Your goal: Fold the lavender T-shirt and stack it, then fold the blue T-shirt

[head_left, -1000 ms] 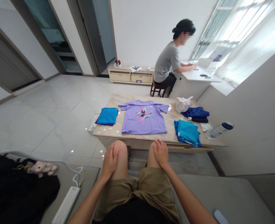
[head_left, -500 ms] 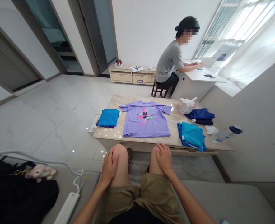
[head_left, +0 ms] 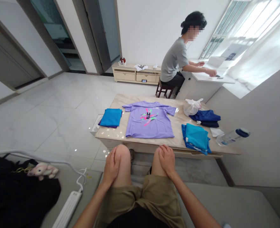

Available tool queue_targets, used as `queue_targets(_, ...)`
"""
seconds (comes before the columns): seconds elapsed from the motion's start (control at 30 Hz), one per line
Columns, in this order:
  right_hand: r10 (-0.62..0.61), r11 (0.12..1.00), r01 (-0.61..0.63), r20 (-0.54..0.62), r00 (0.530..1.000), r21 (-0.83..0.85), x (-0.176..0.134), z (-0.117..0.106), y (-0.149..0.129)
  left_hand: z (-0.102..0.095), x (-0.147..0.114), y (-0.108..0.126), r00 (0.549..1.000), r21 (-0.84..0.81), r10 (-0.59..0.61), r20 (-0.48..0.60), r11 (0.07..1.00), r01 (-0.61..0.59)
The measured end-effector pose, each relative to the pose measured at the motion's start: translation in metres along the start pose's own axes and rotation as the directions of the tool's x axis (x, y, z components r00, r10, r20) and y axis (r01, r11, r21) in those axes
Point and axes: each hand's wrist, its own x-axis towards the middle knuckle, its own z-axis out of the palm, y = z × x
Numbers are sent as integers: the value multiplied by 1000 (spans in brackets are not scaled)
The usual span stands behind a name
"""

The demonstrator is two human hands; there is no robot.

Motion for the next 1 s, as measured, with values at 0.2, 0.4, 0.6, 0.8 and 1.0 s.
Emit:
queue_targets(0.2,-4,1000,4,-4,1000,-5,0,3,0,0,2,-4,1000,-7,28,-6,1000,-28)
queue_targets(0.4,4,1000,-3,-12,1000,6,-2,2,1,-1,4,-2,1000,-4,25,4,1000,-25)
queue_targets(0.6,-9,1000,9,-17,1000,0,-1,2,1,0,3,-2,1000,-18,23,-7,1000,-23)
queue_targets(0.8,-4,1000,4,-2,1000,11,0,3,1,-1,2,-1,1000,-9,27,-2,1000,-27)
queue_targets(1.0,-2,1000,2,-5,1000,7,0,1,1,-1,2,-1,1000,-2,27,-11,1000,-27)
